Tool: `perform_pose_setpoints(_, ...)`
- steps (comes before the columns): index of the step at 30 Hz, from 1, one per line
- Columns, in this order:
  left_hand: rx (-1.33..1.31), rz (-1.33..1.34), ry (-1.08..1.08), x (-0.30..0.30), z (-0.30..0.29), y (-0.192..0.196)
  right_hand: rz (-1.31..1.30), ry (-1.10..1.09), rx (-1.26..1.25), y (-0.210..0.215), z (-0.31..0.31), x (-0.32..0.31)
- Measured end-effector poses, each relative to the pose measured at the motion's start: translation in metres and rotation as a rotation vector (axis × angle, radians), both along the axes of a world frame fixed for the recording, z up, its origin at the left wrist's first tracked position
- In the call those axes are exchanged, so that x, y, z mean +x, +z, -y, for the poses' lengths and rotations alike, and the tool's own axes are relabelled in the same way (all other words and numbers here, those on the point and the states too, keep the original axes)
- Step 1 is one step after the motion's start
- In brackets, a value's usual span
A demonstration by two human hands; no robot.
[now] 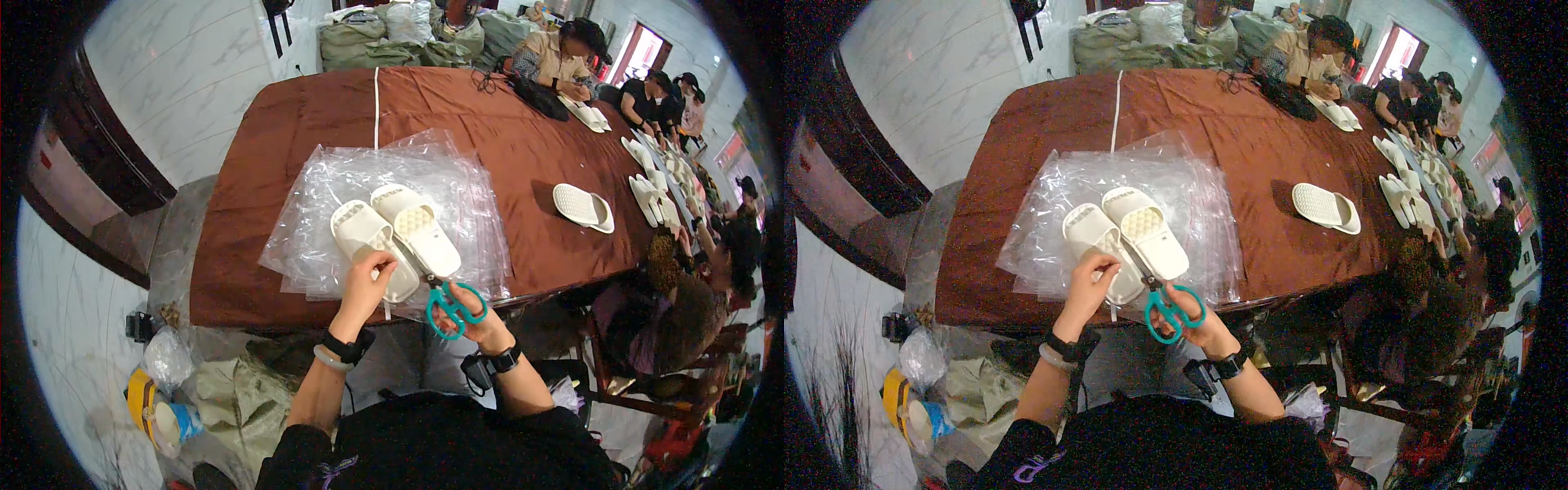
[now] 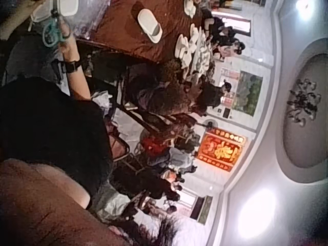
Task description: Packing slippers into plastic bags and preparing them for shipping.
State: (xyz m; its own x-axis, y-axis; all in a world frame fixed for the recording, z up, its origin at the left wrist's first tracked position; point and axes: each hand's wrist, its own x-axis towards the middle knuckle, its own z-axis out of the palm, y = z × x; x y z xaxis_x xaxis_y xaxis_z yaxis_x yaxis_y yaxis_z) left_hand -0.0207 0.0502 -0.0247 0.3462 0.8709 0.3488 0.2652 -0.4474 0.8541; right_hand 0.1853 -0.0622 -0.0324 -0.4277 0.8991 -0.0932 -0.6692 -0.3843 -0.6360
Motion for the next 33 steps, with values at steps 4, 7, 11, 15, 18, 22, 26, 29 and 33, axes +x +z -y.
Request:
perform_pose_setpoints(4,0.030,0.013,-0.005,-0.003,0.008,0.007,0.446,-0.200,-0.025,0.026,0.007,-0.025)
perform_pose_setpoints(7,0.105,-0.006,0.001,-0.003,0.015,0.018,0.524,-0.178,-0.003,0.013,0.010,-0.026)
perform_pose_setpoints(11,0.141,-0.018,0.033,-0.007,0.016,0.023,0.381,-0.070,0.129,0.009,0.010,-0.038)
perform_pose_setpoints(15,0.167,-0.013,0.025,-0.006,0.018,0.024,0.318,-0.084,0.033,0.012,0.009,-0.046)
perform_pose_setpoints(18,0.188,-0.034,0.003,-0.008,0.018,0.022,0.480,-0.069,0.102,0.018,0.003,-0.047)
perform_pose_setpoints(22,0.189,-0.054,-0.001,-0.015,0.020,0.020,0.570,-0.232,0.082,0.024,0.002,-0.050)
perform_pose_setpoints(26,-0.307,-0.051,-0.204,-0.032,0.050,0.056,0.560,-0.424,0.127,0.026,0.007,-0.020)
perform_pose_setpoints(29,-0.276,-0.165,-0.803,-0.078,0.052,0.060,0.926,-0.548,0.217,0.023,0.005,0.032)
perform_pose_setpoints(33,-0.671,-0.330,-0.753,-0.141,0.073,0.048,1.740,-0.844,0.363,0.052,0.006,0.102)
